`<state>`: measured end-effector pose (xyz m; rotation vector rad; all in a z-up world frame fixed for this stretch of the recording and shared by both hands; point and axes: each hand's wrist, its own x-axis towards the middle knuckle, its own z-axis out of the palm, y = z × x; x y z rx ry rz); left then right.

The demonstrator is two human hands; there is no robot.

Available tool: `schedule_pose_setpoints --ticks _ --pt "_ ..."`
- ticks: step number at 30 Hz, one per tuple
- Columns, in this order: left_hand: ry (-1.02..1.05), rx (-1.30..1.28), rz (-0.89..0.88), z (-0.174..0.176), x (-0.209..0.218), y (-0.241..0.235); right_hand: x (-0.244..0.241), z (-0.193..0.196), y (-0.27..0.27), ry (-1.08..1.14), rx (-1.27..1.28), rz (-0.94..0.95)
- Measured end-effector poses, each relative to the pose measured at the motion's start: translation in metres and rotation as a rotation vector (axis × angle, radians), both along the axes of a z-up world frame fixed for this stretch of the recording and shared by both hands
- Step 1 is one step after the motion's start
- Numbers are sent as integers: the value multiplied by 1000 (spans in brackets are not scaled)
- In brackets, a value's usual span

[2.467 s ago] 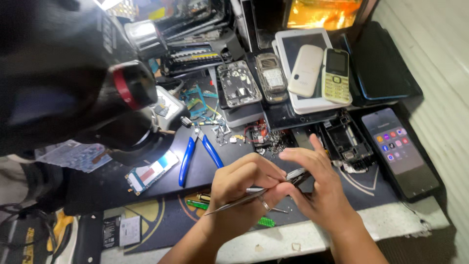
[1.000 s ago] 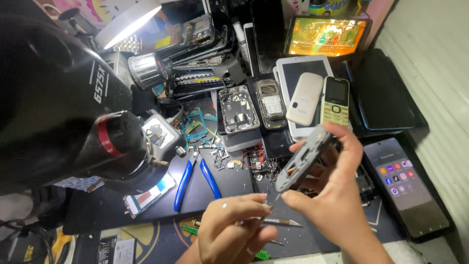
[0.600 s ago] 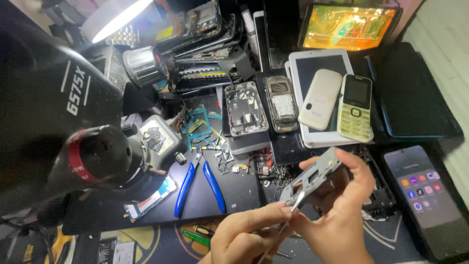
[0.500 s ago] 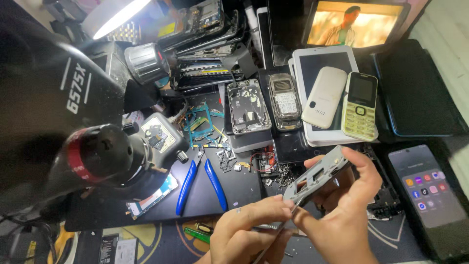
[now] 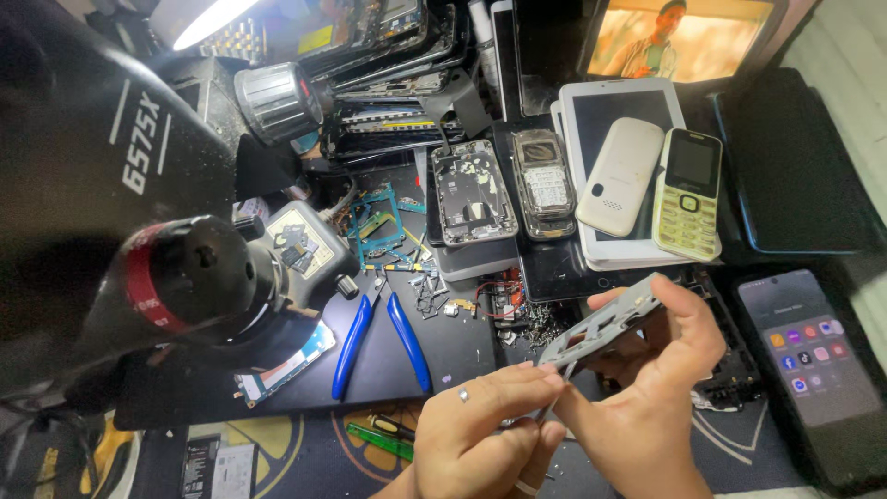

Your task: The person disassembles a mobile phone using a precision screwdriver and tweezers, removing the back cover and extracting the motherboard. They then handle another mobile phone, removing its back cover as well. The work is performed at a cluttered electronics repair bench with multiple phones and tools visible.

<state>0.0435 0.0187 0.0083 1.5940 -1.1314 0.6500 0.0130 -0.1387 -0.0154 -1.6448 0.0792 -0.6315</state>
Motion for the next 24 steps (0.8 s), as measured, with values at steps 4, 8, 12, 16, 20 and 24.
schedule_pose_setpoints --ticks 4,8,12,16,20,24 --pt "-36 8 61 -3 0 -1 -1 -7 4 -61 -16 37" --pt "63 -63 67 -7 -5 -2 -4 -11 7 -118 25 97" --pt "322 -178 -19 -7 -8 -6 -5 -15 6 -127 45 113" --pt "332 -86 -28 -5 -7 3 -8 -13 10 -45 28 103" --pt "418 -113 -51 -3 -1 2 -7 -3 9 -4 29 131" --pt "633 -161 -123 -5 -1 1 -7 2 5 130 19 131"
